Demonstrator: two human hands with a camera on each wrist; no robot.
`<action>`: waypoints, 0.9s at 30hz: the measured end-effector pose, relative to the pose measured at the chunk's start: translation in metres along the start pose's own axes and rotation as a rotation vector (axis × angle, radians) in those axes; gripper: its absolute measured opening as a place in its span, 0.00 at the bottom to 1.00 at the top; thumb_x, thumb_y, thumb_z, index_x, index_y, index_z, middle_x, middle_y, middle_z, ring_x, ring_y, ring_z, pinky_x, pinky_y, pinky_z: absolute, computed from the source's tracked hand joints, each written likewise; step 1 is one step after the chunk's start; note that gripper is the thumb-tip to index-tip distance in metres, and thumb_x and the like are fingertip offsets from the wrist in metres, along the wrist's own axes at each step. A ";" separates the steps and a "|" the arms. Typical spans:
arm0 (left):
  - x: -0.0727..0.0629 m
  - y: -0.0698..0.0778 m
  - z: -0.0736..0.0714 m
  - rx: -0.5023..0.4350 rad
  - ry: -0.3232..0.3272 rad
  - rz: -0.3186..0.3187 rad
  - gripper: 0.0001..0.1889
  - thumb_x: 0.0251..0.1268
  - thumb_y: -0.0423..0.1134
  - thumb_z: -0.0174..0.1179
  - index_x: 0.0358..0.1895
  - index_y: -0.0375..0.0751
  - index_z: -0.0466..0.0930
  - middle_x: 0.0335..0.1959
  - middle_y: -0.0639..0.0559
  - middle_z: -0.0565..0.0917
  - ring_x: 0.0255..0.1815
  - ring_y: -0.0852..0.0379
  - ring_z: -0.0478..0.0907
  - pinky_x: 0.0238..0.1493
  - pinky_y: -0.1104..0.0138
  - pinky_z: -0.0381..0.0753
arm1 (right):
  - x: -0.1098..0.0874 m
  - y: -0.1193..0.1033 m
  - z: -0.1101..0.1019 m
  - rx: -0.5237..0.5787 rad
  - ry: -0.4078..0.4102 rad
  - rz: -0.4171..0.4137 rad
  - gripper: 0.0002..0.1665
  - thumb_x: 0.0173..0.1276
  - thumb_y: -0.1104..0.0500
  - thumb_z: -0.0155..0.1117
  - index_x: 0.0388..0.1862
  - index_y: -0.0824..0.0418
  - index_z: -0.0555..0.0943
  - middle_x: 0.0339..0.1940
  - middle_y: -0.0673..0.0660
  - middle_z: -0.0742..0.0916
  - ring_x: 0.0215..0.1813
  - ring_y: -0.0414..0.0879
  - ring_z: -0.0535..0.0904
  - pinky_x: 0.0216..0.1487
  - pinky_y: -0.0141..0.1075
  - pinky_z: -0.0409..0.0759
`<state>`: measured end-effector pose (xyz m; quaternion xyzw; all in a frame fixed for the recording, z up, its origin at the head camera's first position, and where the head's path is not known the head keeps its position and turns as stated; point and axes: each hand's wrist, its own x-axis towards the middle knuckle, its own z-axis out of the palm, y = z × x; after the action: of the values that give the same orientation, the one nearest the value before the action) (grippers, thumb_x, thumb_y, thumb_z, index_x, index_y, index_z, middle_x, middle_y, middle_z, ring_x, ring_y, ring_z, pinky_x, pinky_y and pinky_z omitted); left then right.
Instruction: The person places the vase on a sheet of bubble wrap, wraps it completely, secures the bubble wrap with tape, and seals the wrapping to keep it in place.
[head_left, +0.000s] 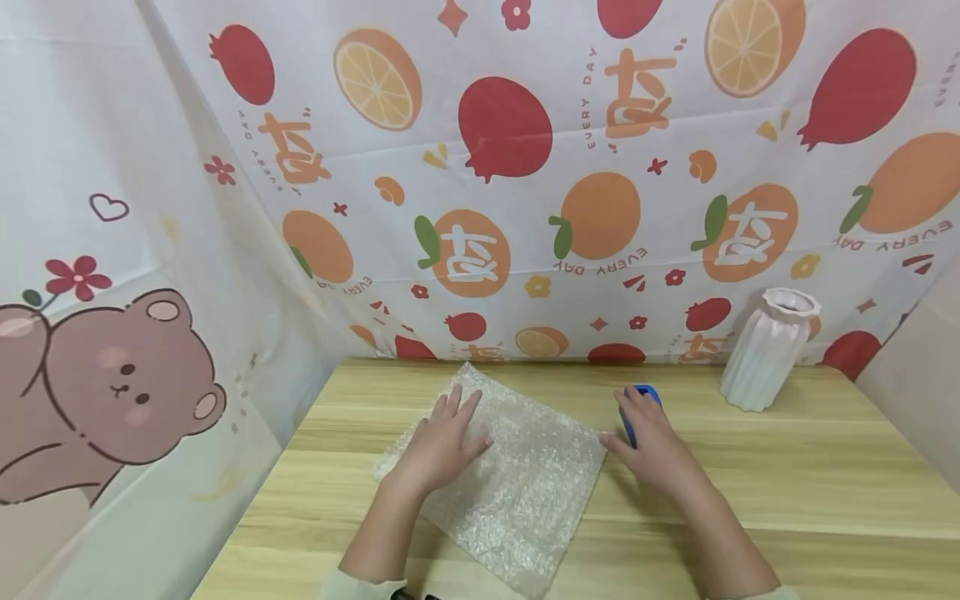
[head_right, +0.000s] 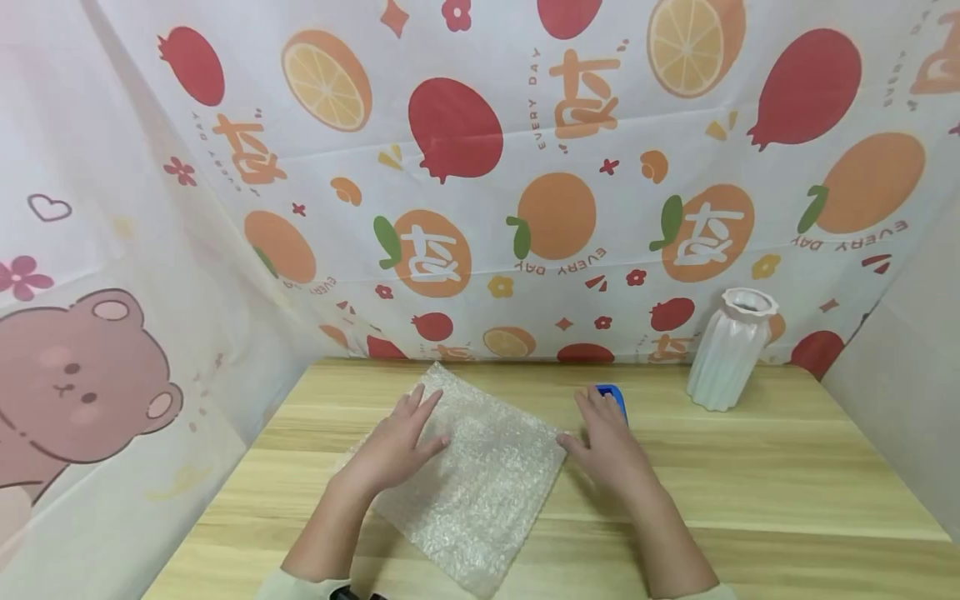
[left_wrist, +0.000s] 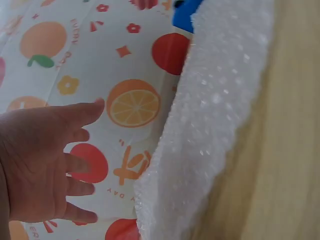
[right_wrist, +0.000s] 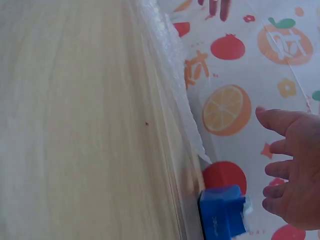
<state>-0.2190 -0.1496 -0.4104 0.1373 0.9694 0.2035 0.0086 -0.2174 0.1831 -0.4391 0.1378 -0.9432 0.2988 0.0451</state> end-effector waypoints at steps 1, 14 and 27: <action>-0.002 0.000 0.001 0.004 -0.016 0.004 0.38 0.68 0.55 0.59 0.77 0.49 0.56 0.79 0.38 0.51 0.78 0.33 0.48 0.67 0.32 0.55 | 0.001 -0.002 0.002 0.000 -0.007 -0.008 0.45 0.70 0.45 0.62 0.77 0.65 0.58 0.79 0.69 0.56 0.78 0.71 0.46 0.70 0.67 0.53; -0.027 0.006 0.024 0.162 -0.233 0.179 0.32 0.55 0.52 0.69 0.64 0.44 0.75 0.63 0.42 0.76 0.62 0.39 0.74 0.54 0.46 0.78 | 0.023 -0.018 0.028 0.040 -0.163 0.021 0.40 0.71 0.50 0.63 0.77 0.59 0.61 0.78 0.64 0.62 0.78 0.63 0.55 0.71 0.61 0.59; -0.033 0.003 0.025 0.184 -0.272 0.252 0.28 0.49 0.45 0.73 0.57 0.48 0.80 0.67 0.42 0.74 0.67 0.41 0.70 0.58 0.46 0.76 | 0.037 -0.028 0.046 0.069 -0.241 0.053 0.35 0.68 0.52 0.66 0.71 0.60 0.70 0.68 0.60 0.77 0.71 0.59 0.69 0.69 0.57 0.67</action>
<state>-0.1846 -0.1462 -0.4331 0.2839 0.9489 0.0932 0.1011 -0.2450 0.1257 -0.4552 0.1494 -0.9342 0.3136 -0.0812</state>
